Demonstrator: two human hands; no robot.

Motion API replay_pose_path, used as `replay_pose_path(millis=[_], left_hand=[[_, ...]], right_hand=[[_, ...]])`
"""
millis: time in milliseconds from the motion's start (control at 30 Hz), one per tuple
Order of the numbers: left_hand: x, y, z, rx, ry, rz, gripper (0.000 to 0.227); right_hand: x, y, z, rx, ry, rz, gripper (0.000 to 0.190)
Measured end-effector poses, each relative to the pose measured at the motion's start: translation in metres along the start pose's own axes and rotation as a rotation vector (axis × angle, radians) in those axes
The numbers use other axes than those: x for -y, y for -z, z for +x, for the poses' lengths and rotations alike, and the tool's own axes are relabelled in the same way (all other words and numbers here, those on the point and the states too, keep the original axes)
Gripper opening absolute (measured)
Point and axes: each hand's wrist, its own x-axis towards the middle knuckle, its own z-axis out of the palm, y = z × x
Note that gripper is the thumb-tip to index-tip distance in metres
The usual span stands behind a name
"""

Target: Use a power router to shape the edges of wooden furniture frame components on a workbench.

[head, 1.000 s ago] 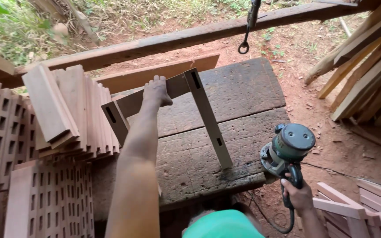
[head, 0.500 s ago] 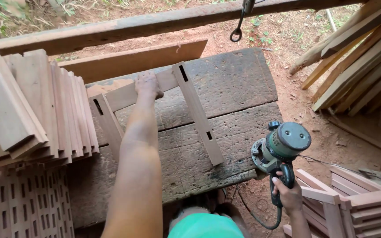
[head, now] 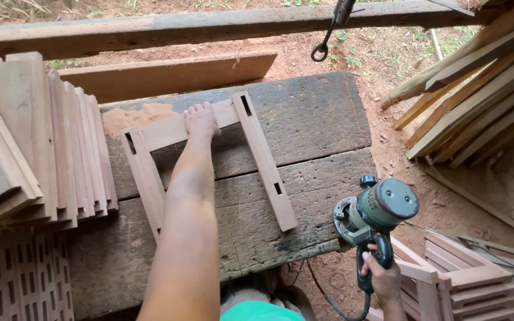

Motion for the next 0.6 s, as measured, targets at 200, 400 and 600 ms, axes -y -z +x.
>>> replay_pose_path(millis=[200,400,600], left_hand=[[-0.003,-0.006,-0.007,0.027,0.017,-0.062,0.078],[-0.013,-0.039,0.005,0.035,-0.002,-0.066,0.073],[-0.017,-0.037,-0.033,-0.055,-0.068,-0.048,0.057]], right_hand=[[-0.01,0.001,0.002,-0.005,0.02,0.074,0.028],[0.001,-0.002,0.004,-0.006,-0.02,0.09,0.029],[-0.005,0.004,0.003,0.012,-0.002,0.11,0.028]])
